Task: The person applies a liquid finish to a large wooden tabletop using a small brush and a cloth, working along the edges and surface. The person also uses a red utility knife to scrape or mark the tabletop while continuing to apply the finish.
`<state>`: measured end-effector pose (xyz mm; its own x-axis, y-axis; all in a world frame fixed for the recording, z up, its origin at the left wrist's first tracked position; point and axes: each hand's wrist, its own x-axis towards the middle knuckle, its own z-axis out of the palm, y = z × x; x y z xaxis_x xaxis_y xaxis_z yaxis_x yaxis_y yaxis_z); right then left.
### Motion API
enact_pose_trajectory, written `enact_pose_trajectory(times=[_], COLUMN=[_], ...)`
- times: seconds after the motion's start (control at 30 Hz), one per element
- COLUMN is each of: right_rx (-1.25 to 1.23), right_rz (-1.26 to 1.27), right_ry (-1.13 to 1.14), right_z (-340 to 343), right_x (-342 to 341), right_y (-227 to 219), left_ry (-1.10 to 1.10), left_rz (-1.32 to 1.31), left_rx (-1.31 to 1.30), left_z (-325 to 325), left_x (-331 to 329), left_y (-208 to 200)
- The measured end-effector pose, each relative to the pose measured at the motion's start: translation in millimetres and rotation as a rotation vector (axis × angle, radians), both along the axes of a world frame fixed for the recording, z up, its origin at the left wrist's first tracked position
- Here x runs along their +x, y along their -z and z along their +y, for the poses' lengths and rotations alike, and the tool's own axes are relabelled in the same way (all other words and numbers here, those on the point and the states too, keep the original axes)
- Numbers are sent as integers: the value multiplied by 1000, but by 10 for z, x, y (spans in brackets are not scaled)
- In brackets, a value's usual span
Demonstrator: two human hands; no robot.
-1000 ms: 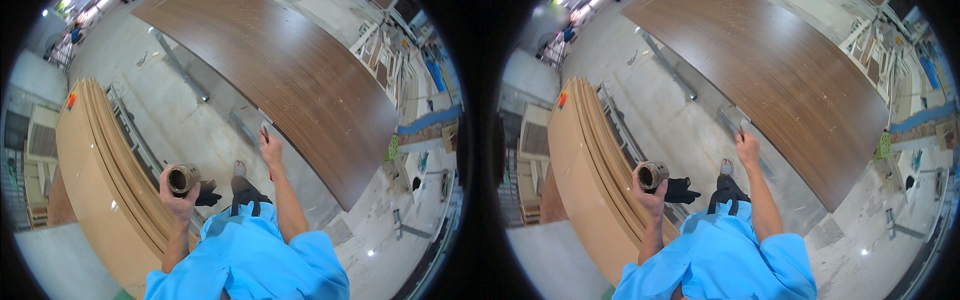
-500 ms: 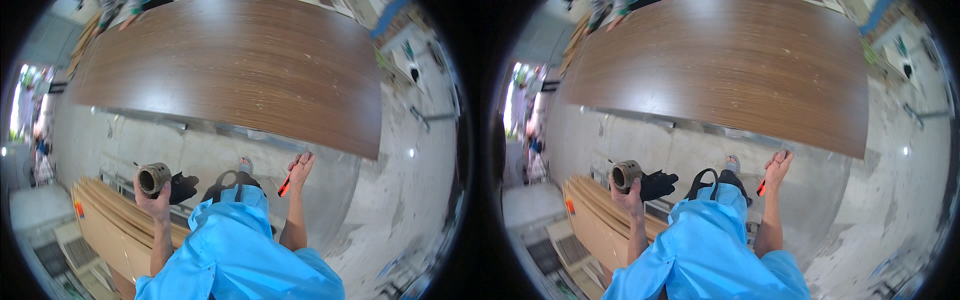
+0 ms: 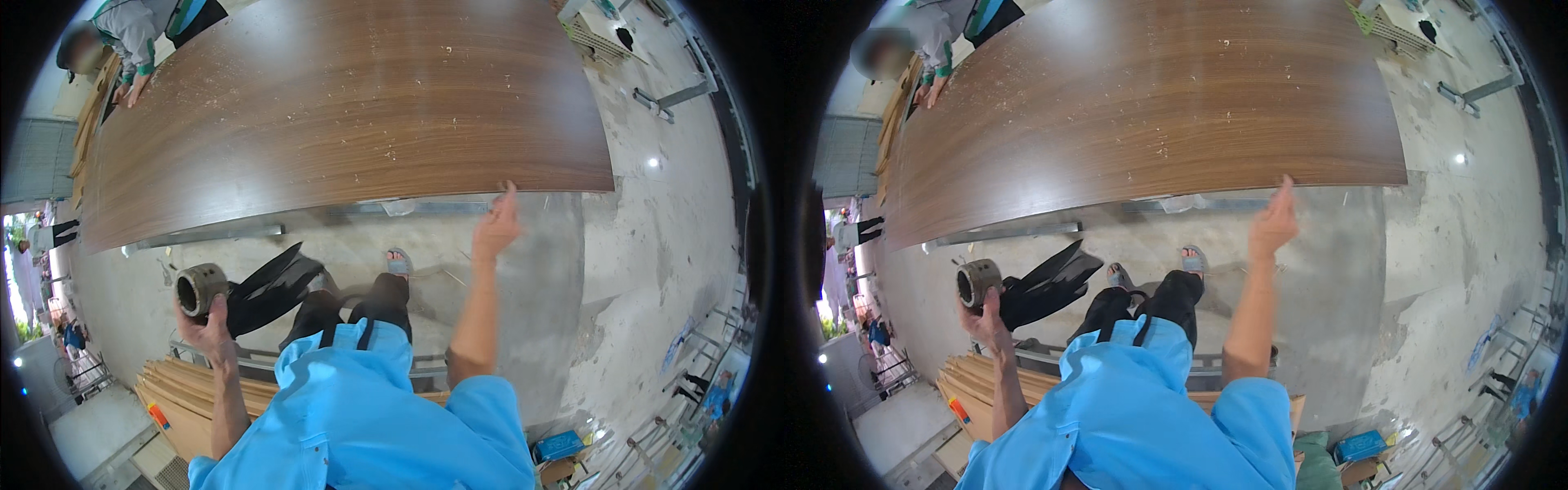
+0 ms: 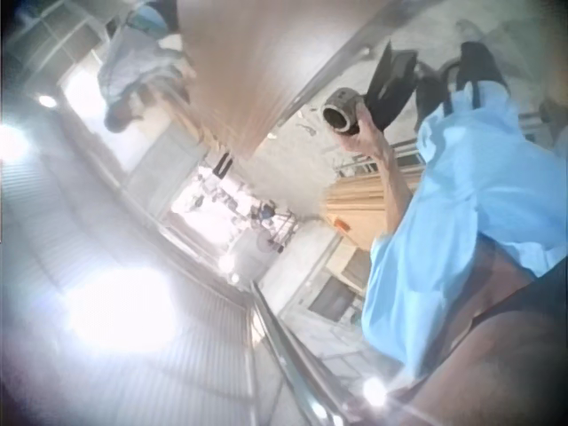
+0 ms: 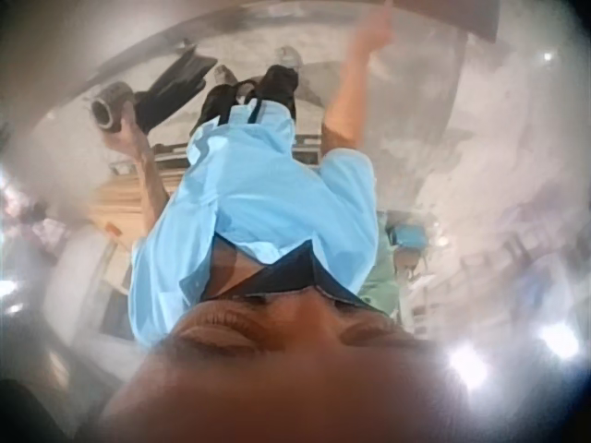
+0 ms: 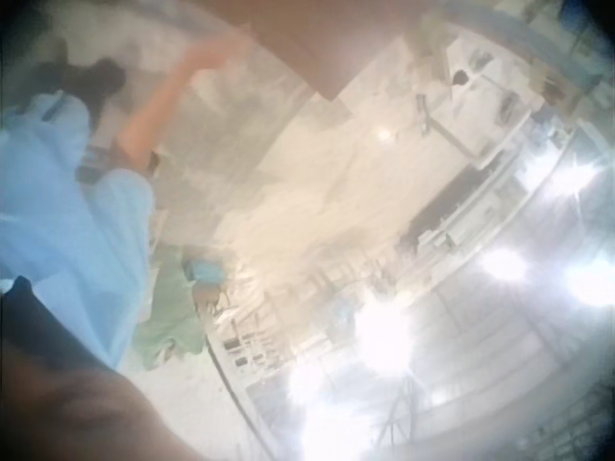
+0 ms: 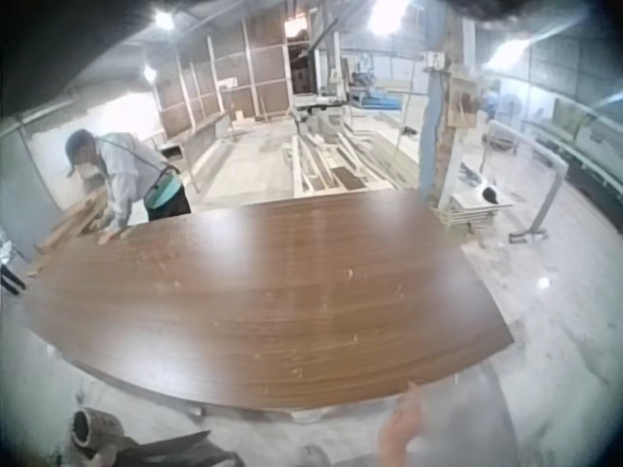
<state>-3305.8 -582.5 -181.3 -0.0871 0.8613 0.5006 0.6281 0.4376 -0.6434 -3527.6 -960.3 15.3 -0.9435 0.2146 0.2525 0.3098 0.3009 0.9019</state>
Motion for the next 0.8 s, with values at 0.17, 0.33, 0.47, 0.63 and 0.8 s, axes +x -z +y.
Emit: enact_pose_trajectory(times=[0.17, 0.33, 0.47, 0.63, 0.8], right_rx=[47, 11, 238, -124, 84], right_rz=[26, -29, -59, -134, 39], right_ry=[-163, -301, -348, 81, -157], right_z=[-752, -1661, -1731, -1446, -2348], right_x=[-723, -1557, -1756, -1523, -2266], right_y=[171, 213, -120, -227, 305], left_ry=[0, 80, 165, 200, 123], left_rz=[25, -43, -47, -32, -80], left_rx=[-57, -54, -90, -127, -97], left_z=[-388, -774, -1097, -1544, -1791], left_x=[-374, -791, -1221, -1608, -1803], left_y=[85, 148, 205, 213, 289])
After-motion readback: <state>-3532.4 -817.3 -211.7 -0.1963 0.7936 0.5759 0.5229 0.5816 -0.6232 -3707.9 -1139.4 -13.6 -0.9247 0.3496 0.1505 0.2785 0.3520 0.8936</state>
